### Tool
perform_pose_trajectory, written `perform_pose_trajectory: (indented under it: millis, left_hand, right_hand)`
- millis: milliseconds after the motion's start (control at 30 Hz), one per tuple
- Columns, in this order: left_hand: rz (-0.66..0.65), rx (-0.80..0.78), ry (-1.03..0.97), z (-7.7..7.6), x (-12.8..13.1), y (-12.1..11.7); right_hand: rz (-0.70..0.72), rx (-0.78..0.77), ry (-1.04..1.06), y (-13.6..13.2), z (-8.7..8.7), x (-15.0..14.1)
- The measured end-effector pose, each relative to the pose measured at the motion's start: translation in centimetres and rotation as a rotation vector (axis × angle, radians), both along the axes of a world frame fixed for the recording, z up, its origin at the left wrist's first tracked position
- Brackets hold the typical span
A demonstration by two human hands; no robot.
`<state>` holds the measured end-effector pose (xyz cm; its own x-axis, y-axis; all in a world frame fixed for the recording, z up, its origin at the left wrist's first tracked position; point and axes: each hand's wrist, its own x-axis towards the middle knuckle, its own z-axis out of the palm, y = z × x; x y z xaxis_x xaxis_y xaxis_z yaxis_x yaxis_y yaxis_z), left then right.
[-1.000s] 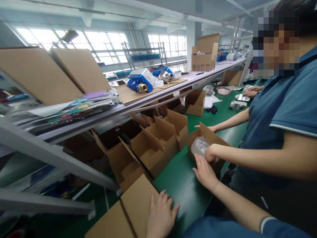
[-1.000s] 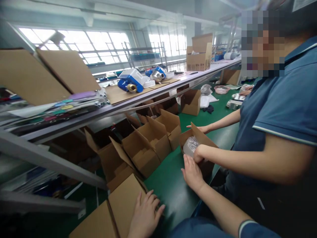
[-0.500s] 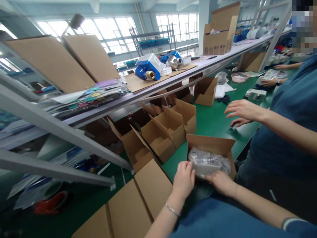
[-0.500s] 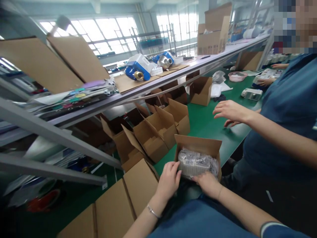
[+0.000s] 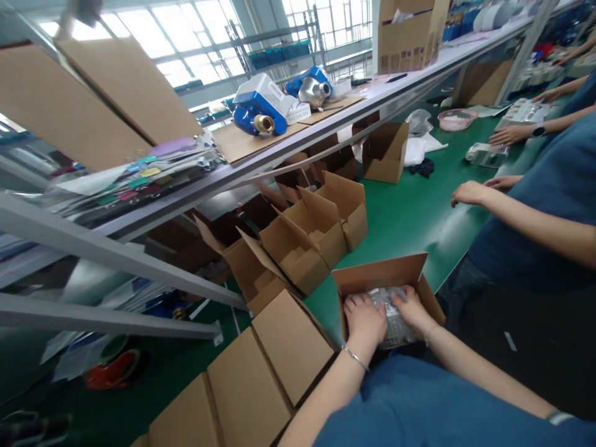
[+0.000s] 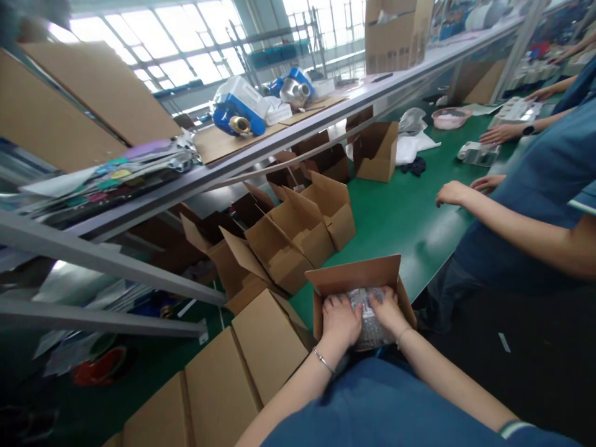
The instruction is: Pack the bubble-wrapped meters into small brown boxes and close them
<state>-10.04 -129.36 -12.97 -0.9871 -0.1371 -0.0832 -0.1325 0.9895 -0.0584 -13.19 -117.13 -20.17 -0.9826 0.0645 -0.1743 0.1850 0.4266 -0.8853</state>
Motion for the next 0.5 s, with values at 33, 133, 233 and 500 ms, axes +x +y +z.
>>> perform_pose_trajectory:
  millis: [33, 133, 233, 500]
  left_hand:
    - [0.011, 0.0, -0.02, -0.1, -0.7, 0.1]
    - [0.033, -0.002, -0.064, -0.3, -2.2, 0.1]
    - [0.014, 0.004, -0.078, -0.2, -2.8, -0.4]
    - [-0.071, -0.037, 0.127, 0.7, -2.0, -1.6]
  right_hand:
    - [-0.013, -0.007, -0.027, -0.1, -0.3, -0.6]
    - [0.002, -0.043, -0.08, -0.1, -0.8, -1.0]
    - [0.041, -0.029, -0.065, -0.3, 0.0, -0.1]
    - [0.414, 0.074, 0.55, 3.8, 6.0, 4.9]
